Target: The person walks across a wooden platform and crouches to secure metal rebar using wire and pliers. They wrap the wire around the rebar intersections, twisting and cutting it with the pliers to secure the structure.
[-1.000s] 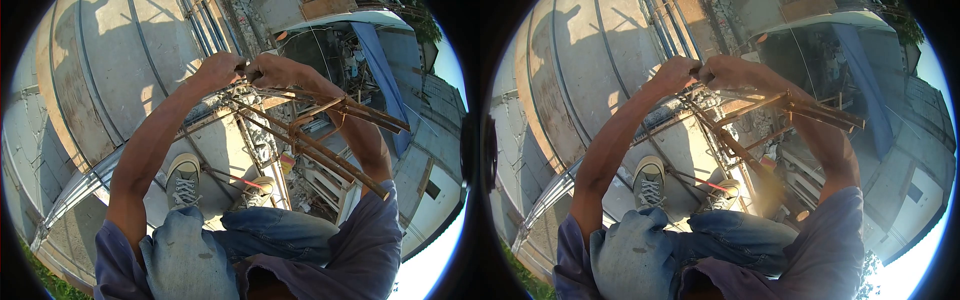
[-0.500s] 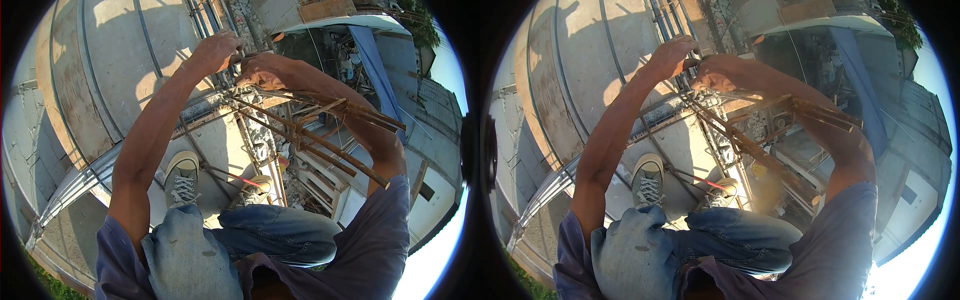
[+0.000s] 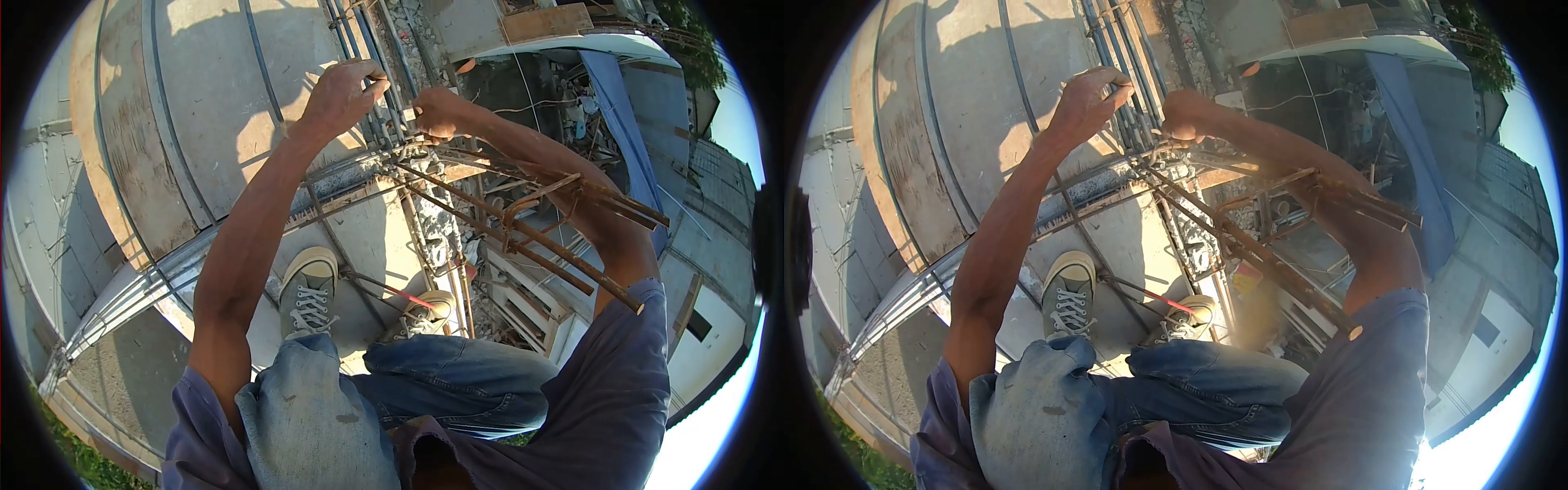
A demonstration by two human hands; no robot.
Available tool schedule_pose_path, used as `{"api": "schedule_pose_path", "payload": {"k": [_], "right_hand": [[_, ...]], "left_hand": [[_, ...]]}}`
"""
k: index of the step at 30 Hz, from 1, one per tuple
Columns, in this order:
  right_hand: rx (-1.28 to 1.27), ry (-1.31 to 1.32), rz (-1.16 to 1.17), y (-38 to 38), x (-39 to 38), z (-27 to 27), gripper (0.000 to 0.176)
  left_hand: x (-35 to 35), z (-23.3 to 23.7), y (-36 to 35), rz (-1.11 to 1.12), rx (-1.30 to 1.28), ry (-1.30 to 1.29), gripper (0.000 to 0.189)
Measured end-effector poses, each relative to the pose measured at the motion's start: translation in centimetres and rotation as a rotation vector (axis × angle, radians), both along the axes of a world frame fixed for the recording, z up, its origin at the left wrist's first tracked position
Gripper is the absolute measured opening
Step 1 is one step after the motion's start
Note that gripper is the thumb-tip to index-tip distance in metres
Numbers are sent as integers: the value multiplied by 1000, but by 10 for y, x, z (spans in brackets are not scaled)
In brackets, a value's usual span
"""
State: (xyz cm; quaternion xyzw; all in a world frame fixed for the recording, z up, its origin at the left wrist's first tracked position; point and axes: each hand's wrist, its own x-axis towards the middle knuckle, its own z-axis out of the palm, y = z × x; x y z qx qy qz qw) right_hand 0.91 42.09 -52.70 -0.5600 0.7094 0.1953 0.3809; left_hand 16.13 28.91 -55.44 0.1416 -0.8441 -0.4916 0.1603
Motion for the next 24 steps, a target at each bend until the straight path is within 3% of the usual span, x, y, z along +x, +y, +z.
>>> {"api": "schedule_pose_path", "payload": {"k": [2,3,5,6,8,9,14,17,18,20,23,24], "right_hand": [[114,-176,-212,0,-3,11,21],[114,-177,-211,5,-7,10,21],[-369,-320,167,18,-16,10,30],[-373,-318,167,17,-18,19,30],[-144,-281,387,11,-17,45,40],[-241,-270,479,15,-19,41,39],[-236,-225,474,26,-31,31,27],[-374,-444,428,37,-50,-12,27],[-183,-757,-17,39,-53,-15,28],[-273,-909,-45,42,-55,-24,22],[-570,-350,571,32,-40,2,13],[-574,-355,605,26,-38,10,17]], "left_hand": [[3,0,1,39,69,-4,21],[5,-3,1,40,70,-5,21],[7,-9,1,73,157,-18,22],[7,-9,1,71,153,-16,22],[13,-9,1,122,131,-48,19],[16,-9,2,122,130,-49,19],[23,-19,-4,122,174,-107,22],[27,-14,-6,109,165,-178,22],[28,-14,-4,106,160,-174,22],[28,-18,-1,137,214,-90,23],[29,-15,2,145,231,-78,21],[30,-7,3,156,316,-106,21]]}}
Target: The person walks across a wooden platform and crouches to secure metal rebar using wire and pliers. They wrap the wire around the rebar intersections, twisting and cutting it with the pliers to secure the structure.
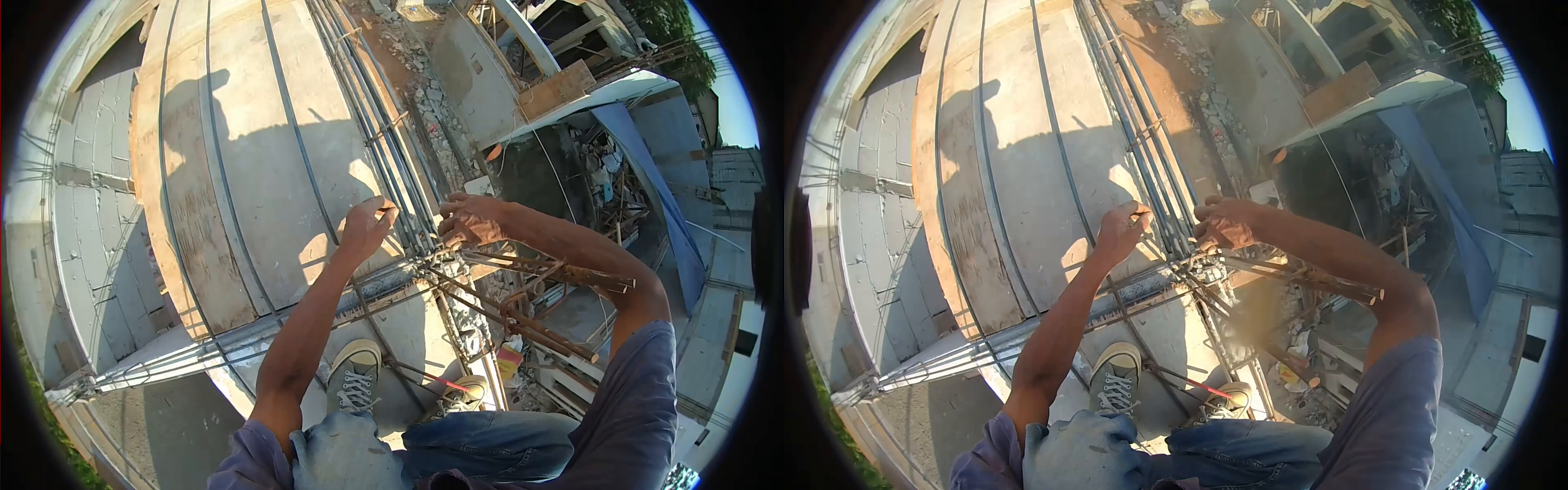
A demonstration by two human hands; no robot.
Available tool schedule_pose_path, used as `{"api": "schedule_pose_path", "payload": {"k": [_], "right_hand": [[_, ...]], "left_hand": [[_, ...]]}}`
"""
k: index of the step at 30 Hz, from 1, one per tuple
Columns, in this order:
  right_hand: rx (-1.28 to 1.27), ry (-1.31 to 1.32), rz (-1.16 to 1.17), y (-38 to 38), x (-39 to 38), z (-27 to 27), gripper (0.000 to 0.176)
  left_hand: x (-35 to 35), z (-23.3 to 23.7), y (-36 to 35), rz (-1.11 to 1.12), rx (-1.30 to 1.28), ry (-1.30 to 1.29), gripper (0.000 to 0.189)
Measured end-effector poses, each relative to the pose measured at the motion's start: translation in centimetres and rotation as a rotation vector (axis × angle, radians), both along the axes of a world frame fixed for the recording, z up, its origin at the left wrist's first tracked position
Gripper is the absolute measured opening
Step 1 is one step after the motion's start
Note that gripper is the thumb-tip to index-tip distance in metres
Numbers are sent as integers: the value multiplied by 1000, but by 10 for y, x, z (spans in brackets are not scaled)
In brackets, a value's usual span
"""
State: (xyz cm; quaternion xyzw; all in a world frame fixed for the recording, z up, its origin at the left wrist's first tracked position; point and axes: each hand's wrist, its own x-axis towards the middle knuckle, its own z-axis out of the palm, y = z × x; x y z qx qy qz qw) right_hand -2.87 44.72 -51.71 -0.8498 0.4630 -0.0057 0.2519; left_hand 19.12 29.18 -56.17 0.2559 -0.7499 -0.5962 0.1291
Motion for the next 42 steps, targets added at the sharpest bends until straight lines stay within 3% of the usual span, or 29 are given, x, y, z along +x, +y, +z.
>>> {"api": "schedule_pose_path", "payload": {"k": [1,3,6,11,14,17,20,21,23,25,28,31,36,39,41,42], "right_hand": [[-7,15,23,0,1,1,18],[173,23,-66,3,2,-18,22],[447,-15,-240,1,-2,-49,29],[510,62,-195,-6,-7,-69,17],[482,185,-41,-8,-6,-82,12],[581,215,-373,-9,16,-11,21],[844,242,-678,-13,12,0,25],[921,219,-761,-16,14,2,27],[780,178,-826,-13,15,31,26],[698,-25,-974,-14,7,29,24],[421,-191,-1071,-9,12,66,24],[68,-426,-1199,4,17,125,24],[-659,-840,-1352,56,25,213,24],[-1113,-784,-1413,119,46,242,21],[-1059,-655,-1473,150,93,233,19],[-837,-459,-1383,175,112,217,19]], "left_hand": [[0,-14,-3,-46,-104,55,21],[1,-2,0,-28,136,-19,26],[3,6,-2,-69,1,-58,29],[6,10,5,-84,-115,-38,32],[2,11,29,-158,-38,36,39],[-12,-26,52,-388,-405,75,66],[-23,21,66,-445,-589,-192,79],[-32,17,73,-403,-771,-218,78],[-43,33,77,-370,-724,-299,72],[-50,14,72,-388,-623,-186,62],[-56,-41,79,-258,-57,-50,34],[-45,5,82,-287,-214,45,20],[-53,-1,66,-367,-45,-85,25],[-53,7,65,-548,-42,-48,20],[-53,-1,63,-543,-24,-35,27],[-57,-11,64,-542,-14,-10,30]]}}
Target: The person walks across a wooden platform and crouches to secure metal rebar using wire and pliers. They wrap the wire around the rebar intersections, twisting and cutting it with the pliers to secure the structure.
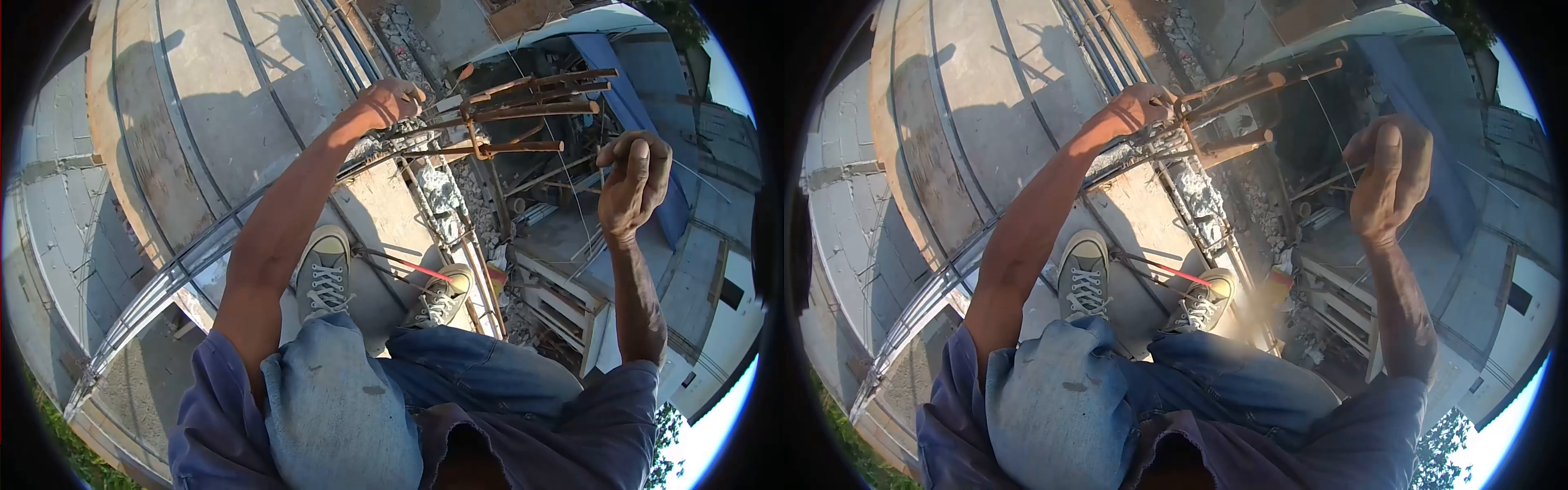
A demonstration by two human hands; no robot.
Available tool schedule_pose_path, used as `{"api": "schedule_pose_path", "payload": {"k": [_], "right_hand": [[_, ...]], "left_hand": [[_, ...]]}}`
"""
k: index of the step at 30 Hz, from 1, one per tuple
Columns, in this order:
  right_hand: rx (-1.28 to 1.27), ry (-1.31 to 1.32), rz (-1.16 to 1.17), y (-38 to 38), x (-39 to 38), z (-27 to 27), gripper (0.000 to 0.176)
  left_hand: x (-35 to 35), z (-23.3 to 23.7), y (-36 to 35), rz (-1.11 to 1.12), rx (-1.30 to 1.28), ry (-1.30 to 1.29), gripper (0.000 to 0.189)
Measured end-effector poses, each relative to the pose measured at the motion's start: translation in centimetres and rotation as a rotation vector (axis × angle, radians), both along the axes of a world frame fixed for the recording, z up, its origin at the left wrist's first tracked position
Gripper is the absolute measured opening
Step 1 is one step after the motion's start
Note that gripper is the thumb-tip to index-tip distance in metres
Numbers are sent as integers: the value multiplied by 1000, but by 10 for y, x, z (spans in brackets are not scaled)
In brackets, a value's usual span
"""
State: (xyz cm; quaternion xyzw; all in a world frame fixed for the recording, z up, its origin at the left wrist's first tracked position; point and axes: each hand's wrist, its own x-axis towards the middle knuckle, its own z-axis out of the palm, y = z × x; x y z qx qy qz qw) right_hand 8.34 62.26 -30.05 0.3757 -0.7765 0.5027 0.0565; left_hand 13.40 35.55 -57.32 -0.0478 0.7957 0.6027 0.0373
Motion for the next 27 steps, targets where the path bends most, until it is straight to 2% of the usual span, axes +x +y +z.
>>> {"api": "schedule_pose_path", "payload": {"k": [1,2,3,4,5,6,7,8,10,12,14,16,18,19,20,22,23,24,25,26,27], "right_hand": [[325,-72,93,24,18,-18,18],[570,-67,301,33,39,-39,20],[748,-128,472,36,61,-61,17],[803,-302,566,48,84,-95,17],[924,-307,672,68,106,-133,21],[935,-529,690,84,130,-168,31],[1011,-402,750,87,149,-190,42],[1046,-342,735,73,164,-191,47],[1124,-216,646,56,183,-205,47],[1177,-200,593,48,192,-213,49],[1197,-163,567,47,199,-205,46],[1269,-213,562,47,198,-201,45],[1162,-176,527,46,194,-195,51],[1116,-250,568,46,187,-189,55],[991,-326,624,49,178,-184,49],[1082,-608,824,55,155,-171,38],[1087,-613,822,59,148,-156,38],[1067,-955,676,56,139,-132,32],[1025,-1288,509,61,130,-115,28],[1008,-1237,403,75,120,-107,28],[989,-1183,300,90,107,-99,30]], "left_hand": [[-2,3,-1,8,9,5,30],[-4,10,-1,-1,-100,-63,32],[-5,14,2,-16,-204,-135,33],[-6,14,5,28,-260,-151,30],[-6,11,9,74,-269,-155,26],[-3,9,12,126,-217,-75,27],[-1,9,13,149,-324,-51,26],[3,10,15,170,-355,-7,27],[4,5,15,166,-366,-51,29],[3,3,17,179,-337,-8,32],[2,15,16,154,-297,-83,39],[1,30,18,232,-366,-184,46],[-1,35,15,206,-357,-215,51],[1,41,13,182,-330,-199,41],[-5,34,10,200,-328,-197,41],[-15,9,12,164,-362,-111,33],[-14,3,11,176,-258,-107,29],[-15,5,9,175,-252,-105,29],[-17,10,6,83,-234,-71,31],[-19,18,4,-9,-211,-37,32],[-8,48,2,15,-273,-91,29]]}}
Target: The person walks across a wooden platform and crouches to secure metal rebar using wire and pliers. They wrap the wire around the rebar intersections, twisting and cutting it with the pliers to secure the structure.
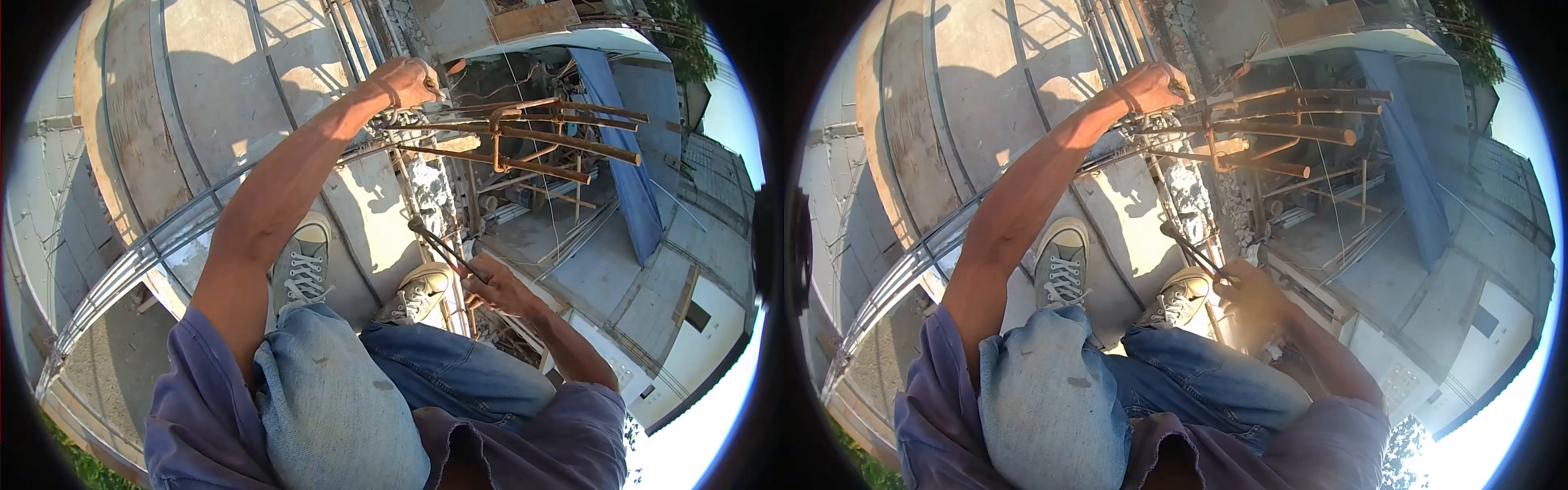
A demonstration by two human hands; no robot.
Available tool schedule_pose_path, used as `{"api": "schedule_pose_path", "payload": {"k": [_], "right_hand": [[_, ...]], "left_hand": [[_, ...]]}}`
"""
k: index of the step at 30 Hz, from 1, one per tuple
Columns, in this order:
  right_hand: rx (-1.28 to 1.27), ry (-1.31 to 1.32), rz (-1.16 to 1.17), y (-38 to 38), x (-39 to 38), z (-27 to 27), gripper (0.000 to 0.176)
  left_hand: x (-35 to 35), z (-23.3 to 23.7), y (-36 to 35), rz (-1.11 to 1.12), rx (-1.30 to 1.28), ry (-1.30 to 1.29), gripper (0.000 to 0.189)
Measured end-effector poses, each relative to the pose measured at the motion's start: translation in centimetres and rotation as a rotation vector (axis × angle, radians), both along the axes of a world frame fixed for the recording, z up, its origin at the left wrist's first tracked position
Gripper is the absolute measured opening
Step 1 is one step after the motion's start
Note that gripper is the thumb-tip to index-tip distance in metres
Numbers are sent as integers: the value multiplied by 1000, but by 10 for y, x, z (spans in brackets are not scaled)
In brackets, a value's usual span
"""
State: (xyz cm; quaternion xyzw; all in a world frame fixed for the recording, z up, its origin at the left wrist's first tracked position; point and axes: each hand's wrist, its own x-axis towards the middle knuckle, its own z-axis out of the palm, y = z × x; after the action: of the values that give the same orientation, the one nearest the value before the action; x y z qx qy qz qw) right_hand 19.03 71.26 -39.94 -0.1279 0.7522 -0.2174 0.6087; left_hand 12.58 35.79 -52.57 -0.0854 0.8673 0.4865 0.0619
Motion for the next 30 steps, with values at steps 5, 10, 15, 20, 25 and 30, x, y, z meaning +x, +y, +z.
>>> {"api": "schedule_pose_path", "payload": {"k": [5,10,15,20,25,30], "right_hand": [[174,407,125,0,-109,57,27],[92,878,774,-55,-226,67,26],[46,1026,1356,-180,-272,63,33],[-77,920,1796,-257,-247,46,37],[-93,857,1776,-265,-248,22,38],[104,715,1725,-272,-237,48,37]], "left_hand": [[-32,-94,-7,-5,582,275,24],[-20,-39,-16,-85,843,129,14],[-27,-54,-18,31,764,186,26],[-20,-20,-25,141,459,124,36],[-27,-32,-31,140,540,264,30],[-39,-33,-29,120,559,96,29]]}}
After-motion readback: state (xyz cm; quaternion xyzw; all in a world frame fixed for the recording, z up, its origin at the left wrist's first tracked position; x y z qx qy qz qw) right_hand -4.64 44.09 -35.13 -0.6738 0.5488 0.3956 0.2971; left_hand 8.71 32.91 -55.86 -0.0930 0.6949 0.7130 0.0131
